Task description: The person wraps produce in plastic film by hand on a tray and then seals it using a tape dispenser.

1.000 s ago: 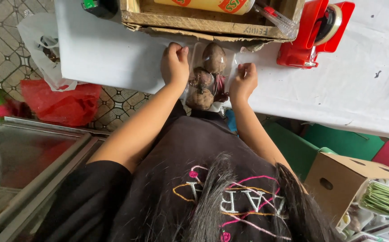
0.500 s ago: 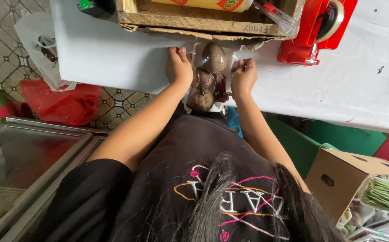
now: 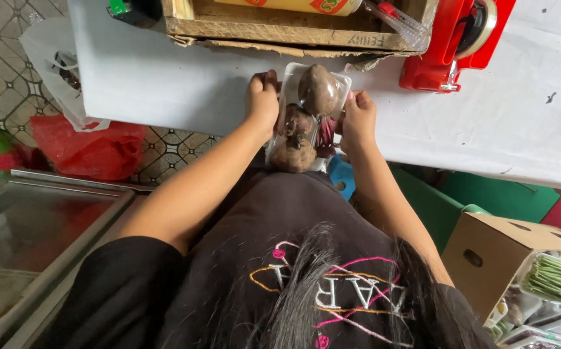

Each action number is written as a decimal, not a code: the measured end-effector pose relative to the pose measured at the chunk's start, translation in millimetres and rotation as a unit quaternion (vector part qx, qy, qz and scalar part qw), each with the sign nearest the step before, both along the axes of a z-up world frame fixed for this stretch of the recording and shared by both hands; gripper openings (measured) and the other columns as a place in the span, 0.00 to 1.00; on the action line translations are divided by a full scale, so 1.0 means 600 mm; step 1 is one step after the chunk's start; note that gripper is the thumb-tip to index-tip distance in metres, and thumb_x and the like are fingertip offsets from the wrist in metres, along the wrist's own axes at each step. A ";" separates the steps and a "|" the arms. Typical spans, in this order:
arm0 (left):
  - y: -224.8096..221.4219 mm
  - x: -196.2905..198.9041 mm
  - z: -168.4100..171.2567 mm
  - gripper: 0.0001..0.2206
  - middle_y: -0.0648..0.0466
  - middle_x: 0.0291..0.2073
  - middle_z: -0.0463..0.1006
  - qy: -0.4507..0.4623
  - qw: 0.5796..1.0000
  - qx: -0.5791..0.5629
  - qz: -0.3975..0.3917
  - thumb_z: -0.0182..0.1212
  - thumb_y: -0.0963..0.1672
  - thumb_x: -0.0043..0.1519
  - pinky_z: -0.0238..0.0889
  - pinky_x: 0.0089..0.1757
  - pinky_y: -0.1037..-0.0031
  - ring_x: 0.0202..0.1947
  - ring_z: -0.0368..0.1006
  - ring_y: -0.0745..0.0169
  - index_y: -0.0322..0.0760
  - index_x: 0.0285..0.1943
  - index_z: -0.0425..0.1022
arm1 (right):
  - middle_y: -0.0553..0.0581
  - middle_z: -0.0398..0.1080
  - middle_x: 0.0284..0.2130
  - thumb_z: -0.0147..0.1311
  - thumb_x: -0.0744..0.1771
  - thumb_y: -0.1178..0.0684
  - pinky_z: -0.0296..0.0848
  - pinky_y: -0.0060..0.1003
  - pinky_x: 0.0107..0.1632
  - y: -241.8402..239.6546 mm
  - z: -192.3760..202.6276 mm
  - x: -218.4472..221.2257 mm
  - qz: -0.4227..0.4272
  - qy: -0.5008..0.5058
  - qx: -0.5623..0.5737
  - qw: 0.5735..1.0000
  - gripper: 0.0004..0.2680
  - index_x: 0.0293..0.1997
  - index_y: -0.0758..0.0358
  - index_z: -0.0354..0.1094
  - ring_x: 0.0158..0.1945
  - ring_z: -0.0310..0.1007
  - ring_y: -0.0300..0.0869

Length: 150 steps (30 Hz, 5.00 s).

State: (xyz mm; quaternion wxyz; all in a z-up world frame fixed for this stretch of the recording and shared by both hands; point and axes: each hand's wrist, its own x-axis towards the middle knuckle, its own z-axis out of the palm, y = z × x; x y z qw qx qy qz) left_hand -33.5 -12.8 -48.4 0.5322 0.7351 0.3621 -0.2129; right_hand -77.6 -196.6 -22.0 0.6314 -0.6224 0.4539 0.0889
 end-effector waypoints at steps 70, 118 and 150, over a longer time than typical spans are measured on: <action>0.002 -0.017 0.368 0.31 0.40 0.55 0.79 0.037 0.783 -0.620 -0.035 0.44 0.62 0.65 0.56 0.66 0.54 0.62 0.72 0.40 0.37 0.57 0.77 | 0.59 0.73 0.42 0.42 0.69 0.38 0.75 0.39 0.39 0.018 0.234 -0.074 -0.073 -0.109 0.415 0.900 0.19 0.55 0.63 0.68 0.40 0.74 0.47; -0.026 0.005 0.322 0.10 0.52 0.33 0.79 -0.034 0.851 -0.481 -0.207 0.74 0.38 0.55 0.79 0.32 0.75 0.29 0.82 0.63 0.30 0.40 0.77 | 0.69 0.77 0.44 0.46 0.68 0.31 0.77 0.52 0.55 -0.092 0.323 -0.063 0.093 -0.061 0.311 0.944 0.25 0.54 0.70 0.72 0.49 0.80 0.53; 0.035 0.108 0.447 0.15 0.59 0.28 0.79 0.088 0.901 -0.234 -0.354 0.63 0.55 0.57 0.52 0.26 0.86 0.30 0.71 0.70 0.45 0.31 0.82 | 0.70 0.73 0.36 0.58 0.64 0.32 0.79 0.56 0.43 -0.048 0.396 0.087 0.298 0.072 0.127 0.944 0.25 0.48 0.73 0.73 0.41 0.79 0.58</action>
